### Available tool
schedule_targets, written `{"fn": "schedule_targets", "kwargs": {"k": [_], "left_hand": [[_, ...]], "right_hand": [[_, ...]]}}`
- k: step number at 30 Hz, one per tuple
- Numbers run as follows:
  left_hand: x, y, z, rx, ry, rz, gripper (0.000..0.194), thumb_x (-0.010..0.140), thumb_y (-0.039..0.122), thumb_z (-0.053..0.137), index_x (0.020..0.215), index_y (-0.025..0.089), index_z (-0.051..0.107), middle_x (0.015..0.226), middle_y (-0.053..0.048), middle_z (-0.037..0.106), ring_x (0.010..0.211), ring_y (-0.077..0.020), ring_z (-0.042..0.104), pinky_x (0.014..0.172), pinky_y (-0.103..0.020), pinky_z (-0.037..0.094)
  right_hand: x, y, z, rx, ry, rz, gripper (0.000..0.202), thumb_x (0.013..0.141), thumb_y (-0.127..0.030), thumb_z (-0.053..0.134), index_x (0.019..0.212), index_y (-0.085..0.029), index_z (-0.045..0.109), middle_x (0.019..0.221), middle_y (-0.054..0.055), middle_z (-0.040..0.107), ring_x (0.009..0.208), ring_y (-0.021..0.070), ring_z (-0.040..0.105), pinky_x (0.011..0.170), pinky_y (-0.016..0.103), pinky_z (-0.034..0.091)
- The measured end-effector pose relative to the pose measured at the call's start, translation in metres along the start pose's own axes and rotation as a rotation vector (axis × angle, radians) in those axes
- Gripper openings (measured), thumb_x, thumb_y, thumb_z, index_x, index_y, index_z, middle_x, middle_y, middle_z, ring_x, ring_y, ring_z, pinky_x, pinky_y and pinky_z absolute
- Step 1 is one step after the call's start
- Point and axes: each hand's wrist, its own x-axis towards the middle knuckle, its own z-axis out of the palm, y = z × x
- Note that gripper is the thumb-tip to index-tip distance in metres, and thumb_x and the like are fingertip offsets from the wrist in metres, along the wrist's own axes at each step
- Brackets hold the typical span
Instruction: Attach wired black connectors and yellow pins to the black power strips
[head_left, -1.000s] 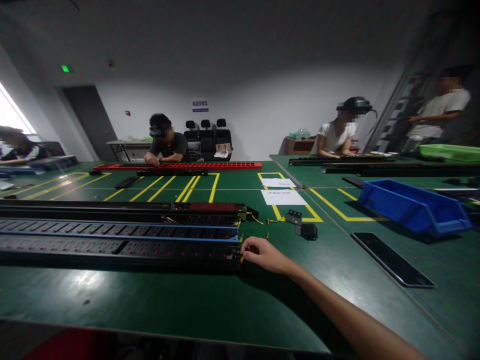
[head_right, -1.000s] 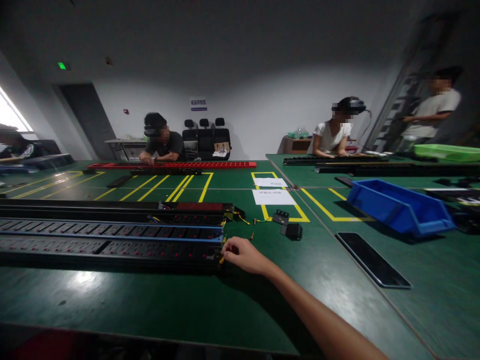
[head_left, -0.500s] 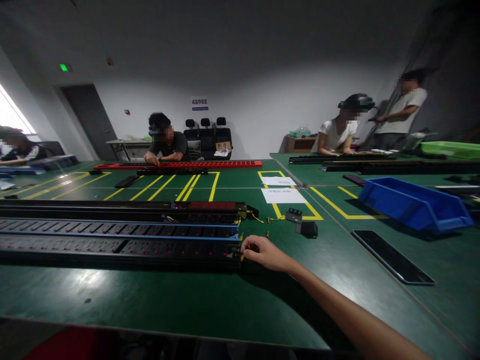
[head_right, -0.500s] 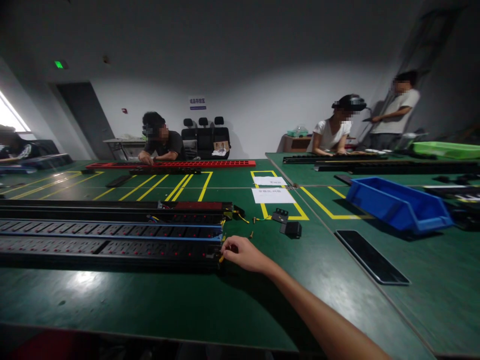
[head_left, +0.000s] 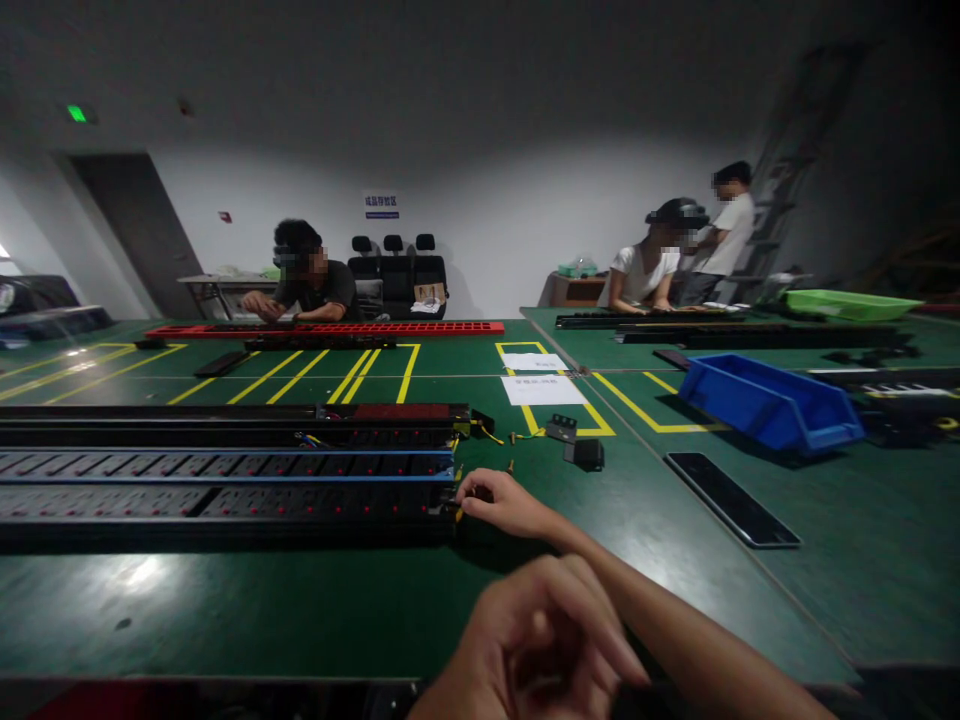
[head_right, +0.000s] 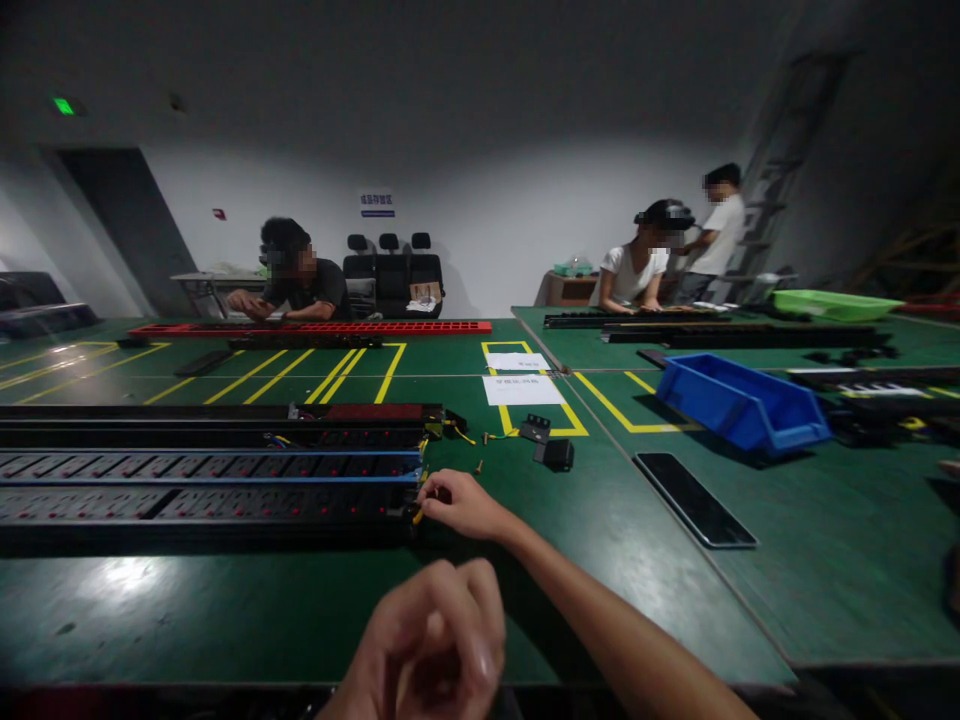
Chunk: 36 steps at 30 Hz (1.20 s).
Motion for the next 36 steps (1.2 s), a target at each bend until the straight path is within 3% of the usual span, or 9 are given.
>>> {"fn": "schedule_targets", "kwargs": {"k": [2,4,7,13,19,24,36], "left_hand": [[0.018,-0.007,-0.016,-0.057,0.137,0.089,0.041,0.078,0.059,0.075,0.092,0.022,0.065,0.078,-0.001,0.050,0.064,-0.0110,0.042,0.057,-0.025,0.035],[0.029,-0.017,-0.035,-0.005,0.338,0.056,0.038,0.082,0.055,0.071,0.095,0.020,0.063,0.079,0.001,0.050,0.061,-0.0089,0.039,0.054,-0.023,0.031],[0.034,-0.027,-0.058,0.086,0.441,0.020,0.038,0.081,0.052,0.071,0.097,0.018,0.061,0.082,0.001,0.053,0.062,-0.0086,0.041,0.054,-0.021,0.031],[0.029,-0.029,-0.075,0.179,0.480,-0.032,0.039,0.079,0.051,0.073,0.096,0.019,0.063,0.083,0.000,0.059,0.067,-0.0116,0.049,0.058,-0.021,0.036],[0.023,-0.045,-0.085,0.271,0.463,-0.011,0.036,0.079,0.051,0.073,0.090,0.018,0.062,0.078,0.002,0.054,0.071,-0.0136,0.050,0.065,-0.023,0.042],[0.017,-0.060,-0.088,0.362,0.498,-0.026,0.033,0.082,0.050,0.070,0.086,0.018,0.061,0.074,0.003,0.050,0.066,-0.0130,0.046,0.061,-0.023,0.040],[0.005,-0.069,-0.088,0.430,0.517,0.003,0.043,0.085,0.061,0.064,0.075,0.020,0.057,0.068,0.004,0.045,0.062,-0.0127,0.041,0.057,-0.022,0.037]], "right_hand": [[0.000,0.001,-0.001,-0.007,0.011,-0.004,0.011,0.083,-0.019,0.064,0.091,-0.020,0.071,0.087,0.001,0.067,0.077,0.0151,0.057,0.071,0.027,0.044],[0.000,0.001,-0.002,-0.009,0.028,-0.009,0.014,0.083,-0.019,0.065,0.095,-0.020,0.072,0.090,0.002,0.068,0.078,0.0152,0.058,0.072,0.027,0.045],[0.000,0.001,-0.005,-0.008,0.066,-0.025,0.014,0.084,-0.023,0.066,0.096,-0.020,0.072,0.092,0.002,0.069,0.081,0.0157,0.058,0.074,0.028,0.045],[0.001,0.005,-0.010,0.149,0.140,0.087,0.016,0.083,-0.033,0.067,0.090,-0.018,0.069,0.080,0.001,0.067,0.071,0.0141,0.055,0.065,0.026,0.042],[0.004,0.008,-0.014,0.423,0.247,0.296,0.028,0.077,-0.044,0.070,0.090,-0.019,0.066,0.066,-0.004,0.055,0.053,0.0091,0.043,0.049,0.023,0.029],[0.004,0.009,-0.015,0.496,0.251,0.317,0.028,0.076,-0.044,0.071,0.086,-0.019,0.065,0.061,-0.006,0.049,0.050,0.0079,0.040,0.048,0.022,0.026],[0.005,0.013,-0.012,0.432,0.202,0.302,0.026,0.077,-0.042,0.074,0.089,-0.019,0.068,0.070,-0.004,0.055,0.054,0.0081,0.043,0.049,0.022,0.030]]}}
